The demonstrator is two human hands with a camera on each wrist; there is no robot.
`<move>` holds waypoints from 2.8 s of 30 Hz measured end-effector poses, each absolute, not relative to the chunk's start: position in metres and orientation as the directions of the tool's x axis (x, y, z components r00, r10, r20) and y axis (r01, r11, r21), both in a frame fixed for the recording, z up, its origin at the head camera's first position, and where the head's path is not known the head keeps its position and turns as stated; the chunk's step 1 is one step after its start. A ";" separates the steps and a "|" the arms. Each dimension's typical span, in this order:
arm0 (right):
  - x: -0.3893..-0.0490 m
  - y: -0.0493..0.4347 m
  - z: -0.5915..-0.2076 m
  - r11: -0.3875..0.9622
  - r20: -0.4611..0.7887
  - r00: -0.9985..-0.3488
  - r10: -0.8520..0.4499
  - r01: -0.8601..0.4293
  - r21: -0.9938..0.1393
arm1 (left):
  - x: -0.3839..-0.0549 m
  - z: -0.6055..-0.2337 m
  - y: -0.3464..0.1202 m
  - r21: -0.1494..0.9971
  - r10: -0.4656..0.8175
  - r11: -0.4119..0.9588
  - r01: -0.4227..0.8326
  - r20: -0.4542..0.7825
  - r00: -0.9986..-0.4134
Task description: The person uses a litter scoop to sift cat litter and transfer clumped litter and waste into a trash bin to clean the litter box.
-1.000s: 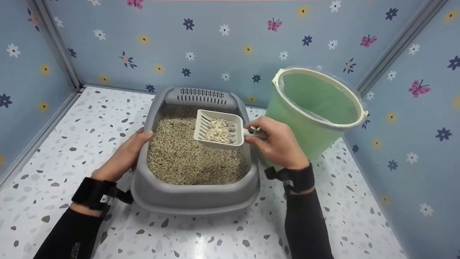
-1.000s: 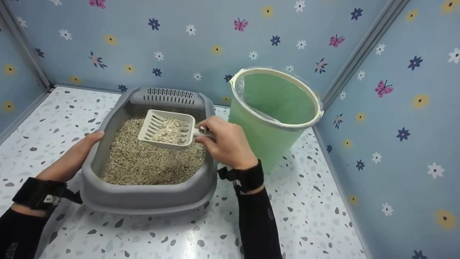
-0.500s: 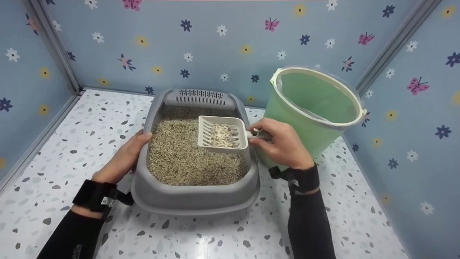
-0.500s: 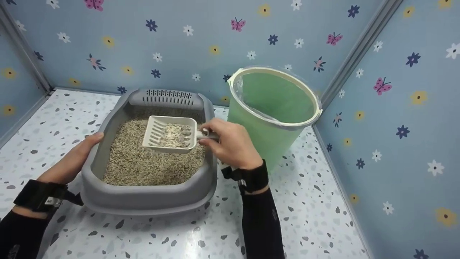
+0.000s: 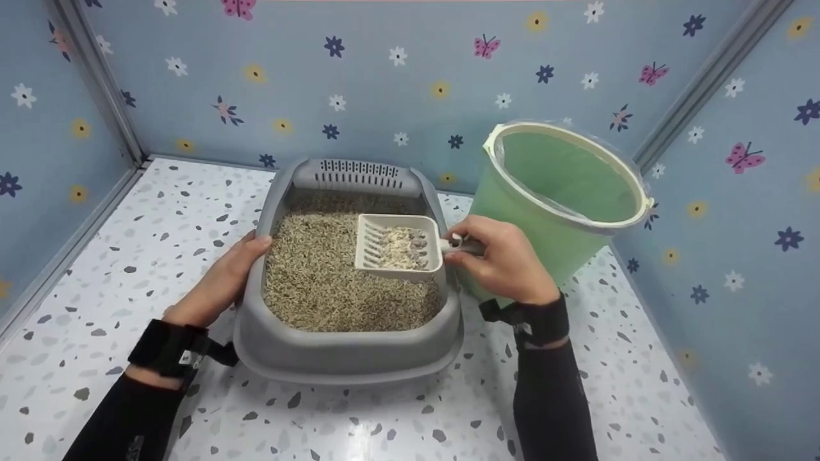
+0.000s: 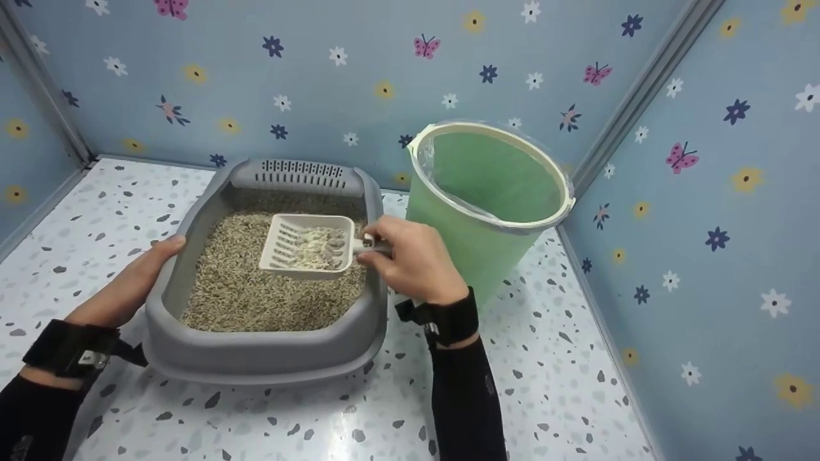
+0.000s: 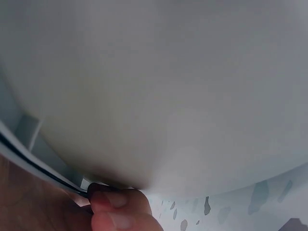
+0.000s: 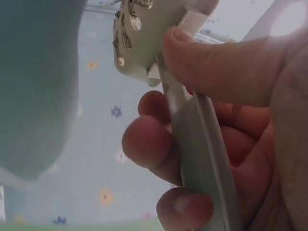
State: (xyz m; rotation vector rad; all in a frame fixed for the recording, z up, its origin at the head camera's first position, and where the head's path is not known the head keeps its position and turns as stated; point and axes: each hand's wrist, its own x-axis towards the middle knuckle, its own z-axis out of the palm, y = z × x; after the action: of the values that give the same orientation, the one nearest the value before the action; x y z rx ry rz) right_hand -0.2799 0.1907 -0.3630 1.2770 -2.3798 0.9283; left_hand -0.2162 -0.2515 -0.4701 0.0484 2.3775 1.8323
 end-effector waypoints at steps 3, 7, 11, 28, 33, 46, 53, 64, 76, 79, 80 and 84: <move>-0.279 0.188 -0.361 0.350 0.483 -0.555 -0.678 -0.821 -0.452 | -0.215 -0.470 -0.252 0.969 0.110 0.243 -0.046 -0.075 -0.991; -0.278 0.202 -0.359 0.353 0.482 -0.593 -0.645 -0.790 -0.501 | -0.215 -0.471 -0.250 0.972 0.114 0.231 -0.045 -0.073 -0.991; -0.275 0.201 -0.356 0.374 0.481 -0.605 -0.635 -0.785 -0.494 | -0.215 -0.472 -0.250 0.969 0.112 0.238 -0.069 -0.098 -0.989; -0.274 0.193 -0.355 0.405 0.439 -0.607 -0.662 -0.783 -0.472 | -0.216 -0.471 -0.252 0.973 0.108 0.219 -0.067 -0.092 -0.990; -0.271 0.194 -0.355 0.409 0.448 -0.617 -0.647 -0.777 -0.479 | -0.215 -0.470 -0.252 0.966 0.106 0.248 -0.075 -0.104 -0.989; -0.271 0.191 -0.356 0.415 0.412 -0.618 -0.670 -0.772 -0.482 | -0.218 -0.471 -0.251 0.963 0.108 0.262 -0.059 -0.090 -0.990; -0.267 0.203 -0.354 0.442 0.431 -0.654 -0.622 -0.747 -0.496 | -0.219 -0.469 -0.251 0.972 0.126 0.230 -0.042 -0.073 -0.989; -0.266 0.199 -0.354 0.451 0.454 -0.642 -0.618 -0.762 -0.464 | -0.215 -0.467 -0.252 0.949 0.106 0.301 -0.091 -0.128 -0.986; -0.267 0.201 -0.353 0.455 0.418 -0.642 -0.643 -0.759 -0.466 | -0.217 -0.470 -0.252 0.966 0.116 0.250 -0.065 -0.097 -0.989; -0.267 0.197 -0.355 0.445 0.412 -0.634 -0.655 -0.763 -0.468 | -0.218 -0.471 -0.252 0.973 0.121 0.227 -0.049 -0.078 -0.990; -0.267 0.192 -0.357 0.434 0.414 -0.620 -0.667 -0.774 -0.460 | -0.218 -0.472 -0.252 0.974 0.122 0.221 -0.043 -0.071 -0.990; -0.268 0.185 -0.359 0.391 0.411 -0.572 -0.710 -0.806 -0.445 | -0.217 -0.473 -0.252 0.966 0.108 0.253 -0.047 -0.077 -0.991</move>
State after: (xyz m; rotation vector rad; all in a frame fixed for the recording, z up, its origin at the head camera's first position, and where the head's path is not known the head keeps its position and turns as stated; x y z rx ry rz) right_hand -0.2677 0.1851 -0.3592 1.3671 -2.4878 0.9291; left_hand -0.2167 -0.2523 -0.4728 0.0578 2.3833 1.8445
